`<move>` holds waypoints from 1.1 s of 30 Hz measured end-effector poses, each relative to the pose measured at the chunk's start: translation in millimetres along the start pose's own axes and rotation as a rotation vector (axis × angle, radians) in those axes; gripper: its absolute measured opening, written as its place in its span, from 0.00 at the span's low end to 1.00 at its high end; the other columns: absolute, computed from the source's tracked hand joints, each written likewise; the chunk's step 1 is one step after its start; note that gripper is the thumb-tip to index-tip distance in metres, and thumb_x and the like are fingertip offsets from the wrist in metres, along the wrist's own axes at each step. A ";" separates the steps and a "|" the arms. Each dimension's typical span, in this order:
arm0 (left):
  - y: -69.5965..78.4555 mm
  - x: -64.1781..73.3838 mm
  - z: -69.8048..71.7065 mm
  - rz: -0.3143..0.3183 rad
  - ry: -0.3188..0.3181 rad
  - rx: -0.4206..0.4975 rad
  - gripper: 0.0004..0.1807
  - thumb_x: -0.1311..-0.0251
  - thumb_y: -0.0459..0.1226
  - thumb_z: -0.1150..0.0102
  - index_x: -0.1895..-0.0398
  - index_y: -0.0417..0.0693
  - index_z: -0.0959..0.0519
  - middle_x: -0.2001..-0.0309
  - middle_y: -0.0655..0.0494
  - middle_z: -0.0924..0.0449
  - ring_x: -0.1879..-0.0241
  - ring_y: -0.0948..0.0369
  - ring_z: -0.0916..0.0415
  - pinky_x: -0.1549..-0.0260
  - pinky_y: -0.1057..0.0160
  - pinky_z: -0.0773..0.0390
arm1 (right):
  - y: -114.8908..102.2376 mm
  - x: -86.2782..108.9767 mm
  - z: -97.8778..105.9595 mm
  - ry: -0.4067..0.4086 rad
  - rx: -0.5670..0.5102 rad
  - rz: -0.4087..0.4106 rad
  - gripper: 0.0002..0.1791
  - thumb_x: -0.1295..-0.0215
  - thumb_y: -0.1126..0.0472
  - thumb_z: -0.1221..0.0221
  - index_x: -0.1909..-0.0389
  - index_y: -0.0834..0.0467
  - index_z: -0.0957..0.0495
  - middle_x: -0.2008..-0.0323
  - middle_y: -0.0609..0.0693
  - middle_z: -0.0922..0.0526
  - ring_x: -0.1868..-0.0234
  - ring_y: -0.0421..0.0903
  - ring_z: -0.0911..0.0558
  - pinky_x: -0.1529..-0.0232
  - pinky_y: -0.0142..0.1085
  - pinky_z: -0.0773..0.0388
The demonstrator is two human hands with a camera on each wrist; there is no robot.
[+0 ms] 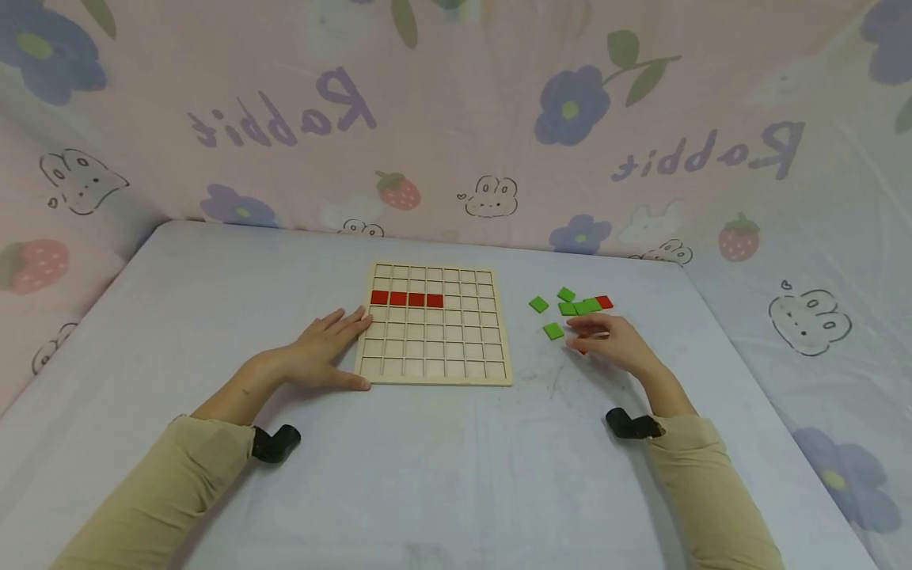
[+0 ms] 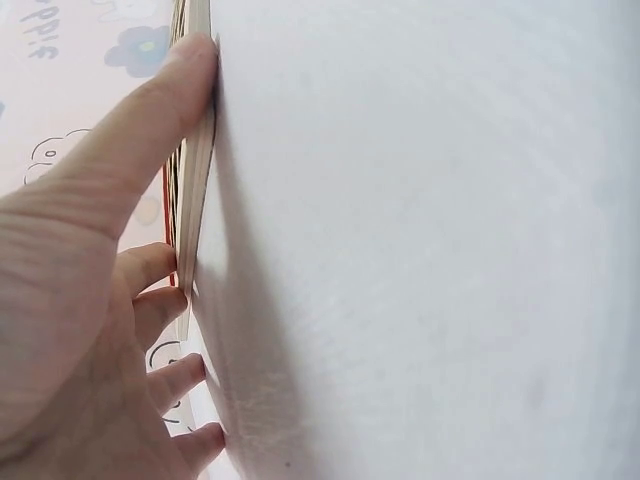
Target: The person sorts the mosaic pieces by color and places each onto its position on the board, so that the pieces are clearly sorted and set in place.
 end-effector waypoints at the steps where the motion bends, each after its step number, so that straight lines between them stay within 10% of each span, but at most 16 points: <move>1: 0.0 0.0 0.1 0.000 0.001 -0.001 0.56 0.47 0.57 0.35 0.24 0.41 0.54 0.23 0.42 0.63 0.26 0.37 0.70 0.31 0.35 0.66 | 0.5 0.1 0.0 -0.005 0.009 0.005 0.26 0.38 0.56 0.36 0.41 0.63 0.26 0.46 0.62 0.21 0.47 0.56 0.23 0.55 0.33 0.23; 33: 1.7 1.6 1.1 0.006 0.000 0.009 0.56 0.48 0.55 0.34 0.25 0.40 0.54 0.23 0.41 0.63 0.26 0.36 0.70 0.32 0.33 0.66 | -0.4 1.0 -4.7 0.006 0.032 0.000 0.22 0.40 0.63 0.37 0.45 0.66 0.24 0.50 0.64 0.20 0.51 0.54 0.21 0.56 0.30 0.24</move>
Point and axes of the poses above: each hand's wrist, its own x-axis away from the middle knuckle, its own z-axis out of the back of the hand, y = z × x, the point moved 6 cm from there along -x, towards the middle knuckle
